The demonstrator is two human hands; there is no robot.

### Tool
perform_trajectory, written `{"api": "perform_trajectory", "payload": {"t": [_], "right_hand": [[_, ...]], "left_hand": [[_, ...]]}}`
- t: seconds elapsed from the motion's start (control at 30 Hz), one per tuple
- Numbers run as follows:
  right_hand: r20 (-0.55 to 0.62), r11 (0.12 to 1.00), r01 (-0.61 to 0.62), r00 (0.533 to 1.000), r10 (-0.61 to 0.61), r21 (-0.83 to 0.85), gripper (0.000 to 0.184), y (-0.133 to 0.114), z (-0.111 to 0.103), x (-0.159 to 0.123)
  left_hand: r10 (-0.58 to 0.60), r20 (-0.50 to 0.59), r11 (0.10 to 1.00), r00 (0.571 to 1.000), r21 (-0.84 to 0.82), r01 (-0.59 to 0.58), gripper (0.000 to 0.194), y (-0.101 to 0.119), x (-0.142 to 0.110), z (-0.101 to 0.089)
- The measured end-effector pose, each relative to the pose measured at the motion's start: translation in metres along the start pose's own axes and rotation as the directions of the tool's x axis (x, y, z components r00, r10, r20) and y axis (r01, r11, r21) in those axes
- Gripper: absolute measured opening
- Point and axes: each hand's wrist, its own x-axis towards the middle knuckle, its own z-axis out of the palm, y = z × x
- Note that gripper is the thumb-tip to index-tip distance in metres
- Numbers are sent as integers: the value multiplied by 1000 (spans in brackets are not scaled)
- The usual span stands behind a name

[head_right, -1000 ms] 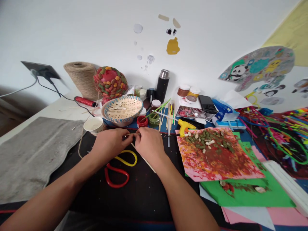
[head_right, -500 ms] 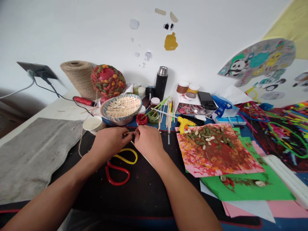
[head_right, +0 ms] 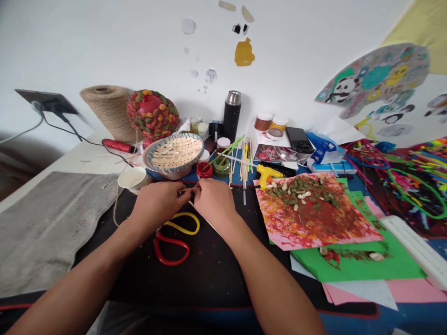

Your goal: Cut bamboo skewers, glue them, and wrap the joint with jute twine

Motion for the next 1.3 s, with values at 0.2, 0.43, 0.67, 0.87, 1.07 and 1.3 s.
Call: {"api": "perform_trajectory", "payload": {"t": [0.2, 0.43, 0.67, 0.87, 1.07, 1.3], "right_hand": [[9, 1000, -15, 1000, 15, 16, 16, 0, 0, 0], [16, 1000, -18, 1000, 18, 23, 18, -1, 1, 1], [13, 999, -10, 1000, 10, 33, 19, 1, 4, 2], [11, 1000, -3, 1000, 3, 19, 18, 1, 6, 2], [41, 990, 8, 999, -2, -142, 22, -13, 3, 3], [-94, 999, 5, 996, -1, 37, 18, -2, -7, -5]], "left_hand": [[-19, 12, 1000, 1000, 10, 19, 42, 1, 1, -3], [-23, 23, 1000, 999, 22, 23, 45, 2, 1, -5], [-27, 22, 999, 999, 34, 27, 45, 2, 1, -5], [-19, 38, 999, 999, 37, 18, 45, 3, 0, -6], [-23, 49, 992, 999, 127, 17, 48, 4, 2, -2], [-17, -87, 1000, 996, -26, 15, 37, 2, 1, -3]]}}
